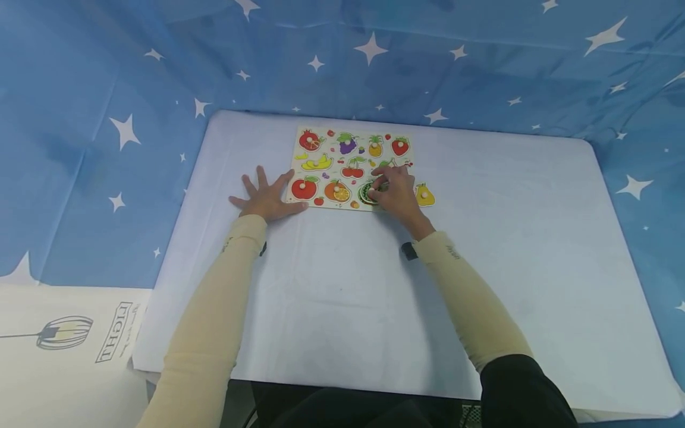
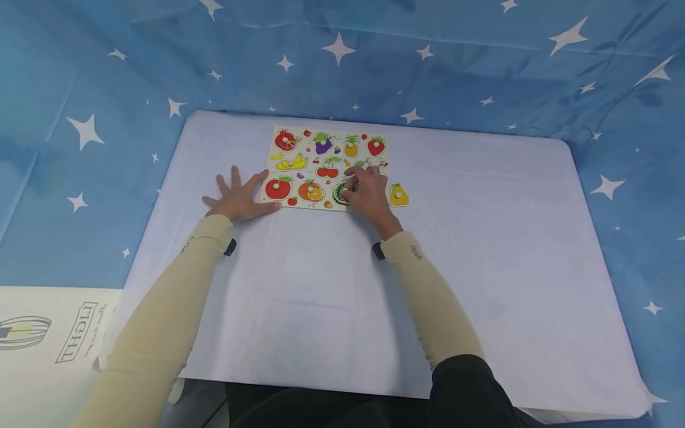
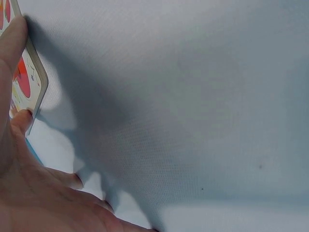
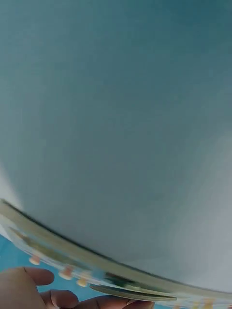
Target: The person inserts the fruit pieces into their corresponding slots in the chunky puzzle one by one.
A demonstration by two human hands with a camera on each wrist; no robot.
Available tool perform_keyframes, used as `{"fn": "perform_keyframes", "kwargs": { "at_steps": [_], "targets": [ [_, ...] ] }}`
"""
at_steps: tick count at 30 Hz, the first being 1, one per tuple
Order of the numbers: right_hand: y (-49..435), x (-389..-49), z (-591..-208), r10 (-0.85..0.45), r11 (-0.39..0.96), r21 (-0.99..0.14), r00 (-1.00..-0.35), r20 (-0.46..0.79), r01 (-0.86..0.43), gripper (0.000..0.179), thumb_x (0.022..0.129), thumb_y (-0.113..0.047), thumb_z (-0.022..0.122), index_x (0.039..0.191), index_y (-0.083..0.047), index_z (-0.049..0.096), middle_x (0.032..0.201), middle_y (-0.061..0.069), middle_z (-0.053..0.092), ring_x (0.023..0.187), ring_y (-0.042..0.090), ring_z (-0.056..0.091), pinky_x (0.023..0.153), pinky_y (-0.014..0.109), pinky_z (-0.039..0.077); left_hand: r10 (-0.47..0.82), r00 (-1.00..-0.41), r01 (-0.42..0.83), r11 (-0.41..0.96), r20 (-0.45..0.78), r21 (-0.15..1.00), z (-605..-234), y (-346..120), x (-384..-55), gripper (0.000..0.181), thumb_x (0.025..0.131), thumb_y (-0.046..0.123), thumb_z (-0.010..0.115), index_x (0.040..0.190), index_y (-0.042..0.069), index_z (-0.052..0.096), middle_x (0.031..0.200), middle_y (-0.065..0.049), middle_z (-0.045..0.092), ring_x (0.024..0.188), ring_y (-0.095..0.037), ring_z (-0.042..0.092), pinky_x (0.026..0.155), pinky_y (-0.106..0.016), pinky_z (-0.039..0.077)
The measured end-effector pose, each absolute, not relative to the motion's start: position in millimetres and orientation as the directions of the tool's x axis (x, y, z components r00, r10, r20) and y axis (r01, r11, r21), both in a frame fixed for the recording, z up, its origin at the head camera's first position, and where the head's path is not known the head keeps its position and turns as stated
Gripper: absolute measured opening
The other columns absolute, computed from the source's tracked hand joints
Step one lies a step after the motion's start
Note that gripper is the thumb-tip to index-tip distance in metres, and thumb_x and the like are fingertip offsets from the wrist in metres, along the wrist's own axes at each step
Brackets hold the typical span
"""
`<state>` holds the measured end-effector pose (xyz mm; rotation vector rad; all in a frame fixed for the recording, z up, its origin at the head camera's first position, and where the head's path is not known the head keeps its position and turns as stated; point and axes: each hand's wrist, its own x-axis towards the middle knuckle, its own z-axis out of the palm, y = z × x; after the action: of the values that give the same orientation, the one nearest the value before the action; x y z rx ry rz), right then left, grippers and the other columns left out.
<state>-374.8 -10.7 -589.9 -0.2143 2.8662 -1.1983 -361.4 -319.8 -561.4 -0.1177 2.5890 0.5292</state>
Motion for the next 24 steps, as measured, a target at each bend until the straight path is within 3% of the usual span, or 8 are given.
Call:
{"fn": "perform_keyframes", "kwargs": {
  "at_steps": [12, 19, 21, 24],
  "targets": [
    [-17.6, -371.9, -590.7, -0.142, 0.715, -0.691, -0.990, 0.008, -0.108, 0.032, 0.093, -0.006, 0.084, 0.119, -0.003, 0.066, 0.101, 0.008, 0.072, 0.121, 0.028, 0.046, 0.117, 0.055, 0.021, 0.013, -0.879, -0.175, 0.921, -0.477, 0.347, -567.5, -318.6, -366.5, 0.104, 0.092, 0.064, 0.071, 0.173, 0.036, 0.013, 0.175, -0.023, -0.022, 0.155, -0.058, -0.021, 0.107, -0.091, -0.002],
    [-18.7, -372.1, -590.7, -0.151, 0.751, -0.646, -0.988, 0.035, -0.138, 0.031, 0.094, -0.010, 0.085, 0.118, -0.004, 0.068, 0.101, 0.006, 0.071, 0.120, 0.028, 0.044, 0.107, 0.052, 0.025, 0.010, -0.879, -0.181, 0.917, -0.476, 0.354, -565.4, -319.6, -366.1, 0.103, 0.092, 0.062, 0.072, 0.173, 0.036, 0.014, 0.175, -0.022, -0.021, 0.155, -0.058, -0.021, 0.108, -0.091, -0.002],
    [-17.9, -371.8, -592.1, -0.168, 0.759, -0.630, -0.984, 0.054, -0.164, 0.035, 0.093, -0.012, 0.086, 0.121, -0.003, 0.068, 0.108, 0.008, 0.071, 0.123, 0.030, 0.043, 0.106, 0.052, 0.025, 0.011, -0.880, -0.180, 0.918, -0.475, 0.353, -565.7, -320.3, -365.1, 0.103, 0.092, 0.062, 0.072, 0.173, 0.036, 0.014, 0.175, -0.023, -0.021, 0.155, -0.058, -0.021, 0.108, -0.091, -0.002],
    [-14.3, -370.5, -595.0, -0.203, 0.779, -0.590, -0.976, 0.085, -0.213, 0.054, 0.092, -0.020, 0.088, 0.138, -0.005, 0.064, 0.135, 0.012, 0.067, 0.134, 0.033, 0.039, 0.112, 0.055, 0.024, 0.013, -0.878, -0.181, 0.916, -0.479, 0.357, -567.2, -321.8, -363.3, 0.103, 0.092, 0.062, 0.072, 0.173, 0.036, 0.014, 0.175, -0.023, -0.022, 0.155, -0.058, -0.021, 0.108, -0.091, -0.002]
  ]
}}
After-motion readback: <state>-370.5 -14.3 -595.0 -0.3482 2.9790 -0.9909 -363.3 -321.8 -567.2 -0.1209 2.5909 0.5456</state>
